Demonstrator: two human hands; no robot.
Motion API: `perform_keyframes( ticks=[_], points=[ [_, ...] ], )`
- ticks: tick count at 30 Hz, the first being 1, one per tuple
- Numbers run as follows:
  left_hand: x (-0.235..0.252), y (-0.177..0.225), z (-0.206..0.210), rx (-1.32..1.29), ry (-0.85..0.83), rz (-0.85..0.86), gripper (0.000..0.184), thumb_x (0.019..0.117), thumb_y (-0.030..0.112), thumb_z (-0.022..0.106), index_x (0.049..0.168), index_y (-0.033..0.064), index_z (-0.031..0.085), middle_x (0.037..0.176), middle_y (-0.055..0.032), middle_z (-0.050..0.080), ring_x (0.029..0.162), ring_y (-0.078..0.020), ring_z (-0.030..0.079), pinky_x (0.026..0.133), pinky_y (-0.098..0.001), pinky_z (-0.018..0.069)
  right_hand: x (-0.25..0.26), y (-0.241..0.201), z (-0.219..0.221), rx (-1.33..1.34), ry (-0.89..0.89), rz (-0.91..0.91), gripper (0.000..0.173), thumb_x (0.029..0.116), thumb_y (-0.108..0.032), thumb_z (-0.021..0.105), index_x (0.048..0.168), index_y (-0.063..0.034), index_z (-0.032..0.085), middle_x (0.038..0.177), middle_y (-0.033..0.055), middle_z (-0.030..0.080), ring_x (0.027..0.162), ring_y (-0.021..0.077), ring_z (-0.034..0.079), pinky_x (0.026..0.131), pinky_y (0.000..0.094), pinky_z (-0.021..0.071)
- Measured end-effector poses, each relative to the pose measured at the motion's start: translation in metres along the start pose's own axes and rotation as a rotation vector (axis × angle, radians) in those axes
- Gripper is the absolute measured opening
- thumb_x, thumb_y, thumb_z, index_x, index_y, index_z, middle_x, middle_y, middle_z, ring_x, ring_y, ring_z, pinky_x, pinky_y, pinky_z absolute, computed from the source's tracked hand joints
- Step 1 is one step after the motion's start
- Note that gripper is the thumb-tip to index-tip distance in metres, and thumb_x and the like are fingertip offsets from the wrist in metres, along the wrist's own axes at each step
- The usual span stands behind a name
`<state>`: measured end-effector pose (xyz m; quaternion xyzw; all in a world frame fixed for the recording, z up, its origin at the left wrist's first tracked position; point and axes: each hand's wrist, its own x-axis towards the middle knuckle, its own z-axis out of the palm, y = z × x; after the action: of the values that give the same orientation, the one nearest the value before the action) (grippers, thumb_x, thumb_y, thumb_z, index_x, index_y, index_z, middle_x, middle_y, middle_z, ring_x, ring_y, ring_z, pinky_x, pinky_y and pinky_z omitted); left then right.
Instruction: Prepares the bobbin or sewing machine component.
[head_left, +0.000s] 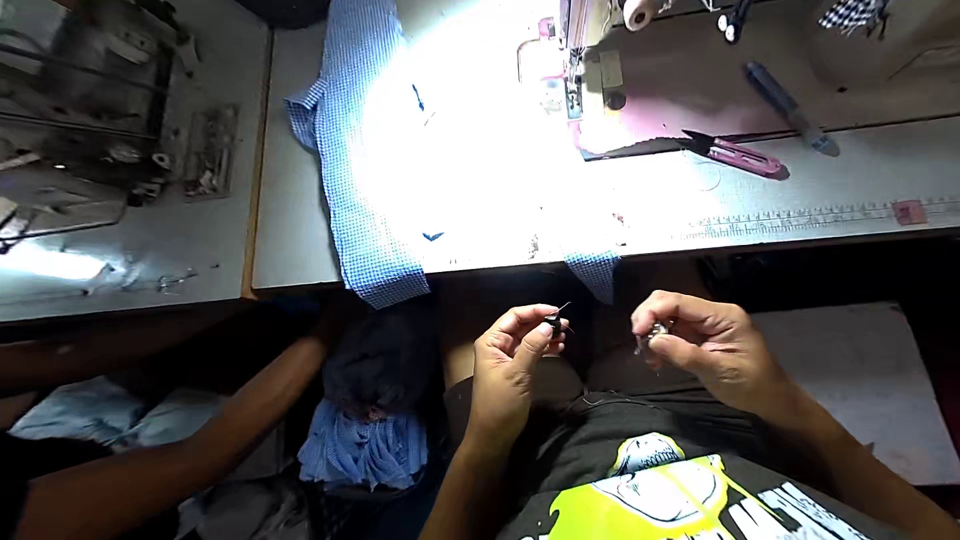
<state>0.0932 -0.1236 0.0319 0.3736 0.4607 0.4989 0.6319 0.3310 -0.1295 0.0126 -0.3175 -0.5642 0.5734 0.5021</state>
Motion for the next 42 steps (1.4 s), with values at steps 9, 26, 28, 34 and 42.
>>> perform_keyframes(
  ticks=[9, 26, 28, 34, 42],
  points=[
    [0.014, -0.003, 0.011, 0.23, -0.241, 0.312, 0.029, 0.0942, 0.0, 0.064, 0.123, -0.0058, 0.064, 0.112, -0.007, 0.072, 0.1, -0.014, 0.07, 0.089, -0.0299, 0.06, -0.008, -0.011, -0.021, -0.123, 0.207, 0.134, 0.014, 0.1012, -0.014, 0.062, 0.105, -0.0054, 0.072, 0.095, 0.0, 0.071, 0.077, 0.0061, 0.067, 0.069, 0.0226, 0.0596],
    [0.05, -0.006, 0.042, 0.002, -0.622, 0.039, 0.021, 0.0977, 0.003, 0.062, 0.117, -0.0029, 0.068, 0.102, -0.0083, 0.074, 0.086, -0.0128, 0.072, 0.075, -0.0263, 0.061, -0.003, -0.041, -0.036, -0.527, 0.32, -0.269, 0.01, 0.0972, -0.008, 0.066, 0.103, -0.002, 0.072, 0.102, 0.0037, 0.073, 0.093, 0.008, 0.07, 0.081, 0.0243, 0.062],
    [0.054, -0.008, 0.046, -0.039, -0.644, 0.013, 0.019, 0.0983, 0.005, 0.062, 0.114, -0.0017, 0.07, 0.102, -0.0086, 0.074, 0.087, -0.0128, 0.072, 0.077, -0.0271, 0.0608, -0.01, -0.052, -0.058, -0.612, 0.461, -0.263, 0.01, 0.0967, -0.01, 0.067, 0.105, -0.0068, 0.072, 0.104, -0.0005, 0.073, 0.091, 0.0062, 0.07, 0.079, 0.0236, 0.0618],
    [0.053, -0.01, 0.083, 0.148, -0.503, 0.361, 0.022, 0.0928, 0.0, 0.066, 0.115, -0.0024, 0.068, 0.11, -0.0068, 0.074, 0.096, -0.015, 0.072, 0.084, -0.0292, 0.0623, -0.033, -0.055, -0.101, -0.933, 0.728, 0.005, 0.019, 0.0947, -0.023, 0.071, 0.104, -0.0083, 0.078, 0.115, 0.0066, 0.067, 0.1, 0.0113, 0.066, 0.081, 0.0262, 0.0584],
    [0.04, -0.019, 0.119, 0.15, -0.538, 0.551, 0.026, 0.0905, -0.002, 0.067, 0.115, -0.0109, 0.064, 0.11, -0.0134, 0.07, 0.094, -0.0154, 0.071, 0.082, -0.0296, 0.0628, -0.02, -0.051, -0.043, -0.401, 0.626, -0.082, 0.016, 0.0973, -0.007, 0.066, 0.107, 0.0016, 0.075, 0.096, 0.0046, 0.074, 0.082, 0.0075, 0.069, 0.076, 0.0214, 0.0604]
  ],
)
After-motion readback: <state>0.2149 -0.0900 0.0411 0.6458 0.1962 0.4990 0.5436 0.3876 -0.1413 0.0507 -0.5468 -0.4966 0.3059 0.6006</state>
